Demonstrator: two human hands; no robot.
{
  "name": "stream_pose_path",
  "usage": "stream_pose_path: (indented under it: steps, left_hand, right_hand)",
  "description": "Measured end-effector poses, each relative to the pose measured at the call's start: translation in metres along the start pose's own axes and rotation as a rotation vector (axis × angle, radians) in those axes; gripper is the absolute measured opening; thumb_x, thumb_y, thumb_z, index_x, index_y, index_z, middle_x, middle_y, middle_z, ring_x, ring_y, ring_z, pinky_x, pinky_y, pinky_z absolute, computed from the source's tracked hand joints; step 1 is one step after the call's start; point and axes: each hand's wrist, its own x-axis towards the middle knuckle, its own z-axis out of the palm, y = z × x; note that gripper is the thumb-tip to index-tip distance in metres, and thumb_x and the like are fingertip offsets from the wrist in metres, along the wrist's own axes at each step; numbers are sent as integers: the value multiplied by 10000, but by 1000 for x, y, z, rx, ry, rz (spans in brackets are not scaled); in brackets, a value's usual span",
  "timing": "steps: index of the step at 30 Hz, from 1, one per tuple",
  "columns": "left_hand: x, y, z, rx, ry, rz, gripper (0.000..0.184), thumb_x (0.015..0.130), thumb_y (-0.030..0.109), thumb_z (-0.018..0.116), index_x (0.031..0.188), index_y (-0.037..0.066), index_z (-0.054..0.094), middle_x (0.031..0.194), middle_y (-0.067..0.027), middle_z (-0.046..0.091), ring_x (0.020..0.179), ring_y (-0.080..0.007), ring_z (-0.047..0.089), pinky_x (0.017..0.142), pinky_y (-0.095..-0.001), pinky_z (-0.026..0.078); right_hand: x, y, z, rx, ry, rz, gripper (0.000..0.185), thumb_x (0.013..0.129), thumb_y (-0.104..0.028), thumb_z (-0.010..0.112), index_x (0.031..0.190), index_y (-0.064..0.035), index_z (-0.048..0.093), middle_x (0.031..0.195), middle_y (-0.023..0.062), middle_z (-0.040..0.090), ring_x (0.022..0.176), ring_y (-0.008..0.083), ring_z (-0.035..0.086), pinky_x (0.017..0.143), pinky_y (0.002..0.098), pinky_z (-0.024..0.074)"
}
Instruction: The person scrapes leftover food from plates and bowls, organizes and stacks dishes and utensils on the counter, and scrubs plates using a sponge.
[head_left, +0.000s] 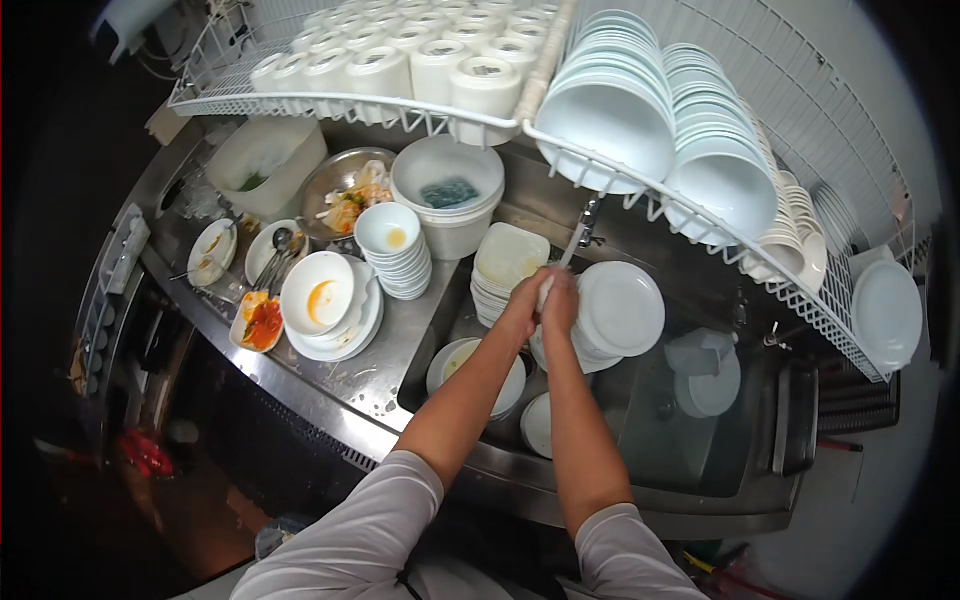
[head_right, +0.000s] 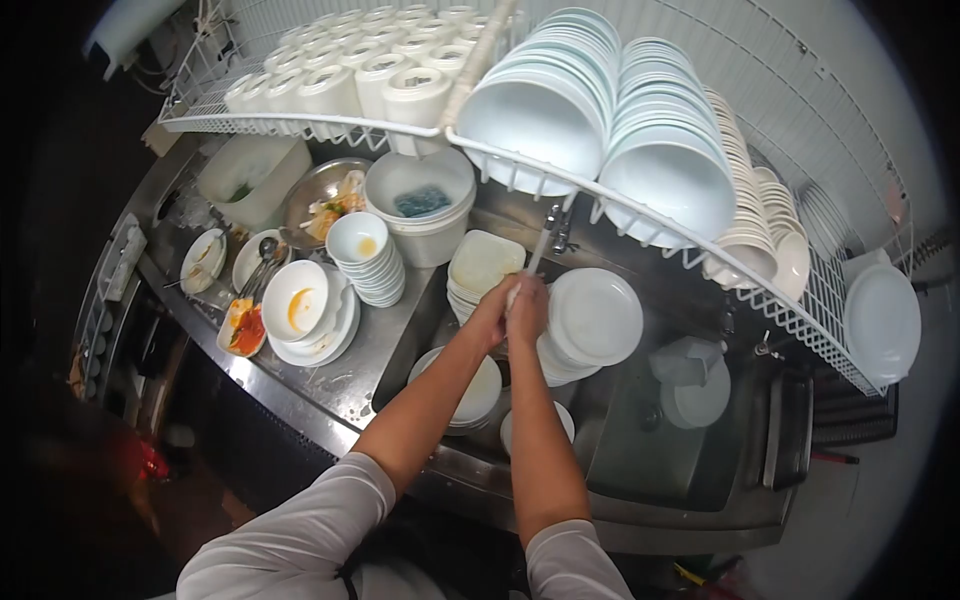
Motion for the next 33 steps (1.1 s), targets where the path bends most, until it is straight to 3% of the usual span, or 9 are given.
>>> stream_pose_path:
  steps: [2, 7, 8, 11, 20, 24, 27, 30, 33]
  left_hand:
    - [-31, 29, 28, 171, 122, 33, 390, 867, 412, 695, 1081, 89, 659, 911, -32, 662, 772, -161, 641, 536, -321, 493]
    - [-28, 32, 20, 143, 108, 51, 381, 872, 423, 673, 1096, 116, 642, 959, -50, 678, 788, -181, 664, 555, -336, 533]
    - [-28, 33, 19, 101, 101, 18, 385, 876, 431, 665, 1100, 120, 640, 975, -52, 683, 795, -185, 669, 564, -342, 541]
    - [-21, 29, 0, -22, -4, -57, 452, 894, 519, 616, 1159, 153, 633, 1064, -42, 702, 863, -197, 685, 626, -352, 557]
    - [-14, 12, -9, -168, 41, -126, 518, 920, 565, 582, 1254, 171, 618, 1129, -44, 704, 936, -213, 692, 718, -361, 574]
    - [-27, 25, -21, -218, 52, -23, 536, 976, 510, 514, 1347, 126, 553, 1243, -80, 672, 1044, -261, 687, 792, -403, 596]
    - [-27, 20, -28, -191, -42, -45, 531, 978, 512, 504, 1345, 133, 557, 1242, -79, 671, 1038, -258, 689, 773, -386, 595]
    - [-30, 14, -6, -232, 53, -108, 514, 978, 508, 498, 1322, 134, 577, 1236, -72, 672, 1020, -254, 690, 742, -369, 588]
    - [-19, 6, 2, -288, -104, -167, 453, 922, 529, 558, 1184, 168, 638, 1084, -31, 707, 915, -210, 678, 680, -365, 548]
  right_hand:
    - [-2, -21, 0, 70, -35, 50, 471, 966, -427, 469, 1069, -10, 662, 1073, 183, 665, 1017, 336, 621, 915, 447, 459]
    - [5, -30, 9, 326, 91, 136, 476, 987, -423, 483, 1078, 18, 639, 1056, 140, 641, 966, 265, 619, 864, 390, 487]
    - [1, -42, 4, 608, 77, 253, 480, 1009, -463, 469, 1096, -19, 629, 1054, 114, 624, 954, 248, 618, 840, 369, 497]
    - [12, -30, 0, 812, 91, 368, 509, 1018, -531, 449, 1089, -55, 615, 1045, 96, 610, 941, 226, 613, 841, 362, 500]
    - [3, -32, 5, 681, 153, 356, 558, 1013, -506, 495, 1200, 17, 551, 1103, 146, 590, 999, 245, 613, 873, 347, 510]
    - [14, -31, 13, 748, -53, 486, 514, 1011, -485, 505, 1167, 0, 573, 1056, 125, 602, 947, 235, 624, 835, 351, 517]
    - [6, -24, 15, 799, -17, 445, 467, 1002, -475, 530, 1109, -24, 586, 967, 95, 612, 869, 203, 624, 787, 345, 516]
    - [-2, -45, -11, 686, 17, 415, 449, 985, -468, 573, 1075, -29, 589, 953, 87, 610, 918, 197, 618, 828, 334, 498]
    - [1, -46, -26, 414, 20, 254, 431, 973, -464, 602, 1062, -42, 595, 965, 73, 605, 942, 189, 608, 857, 331, 479]
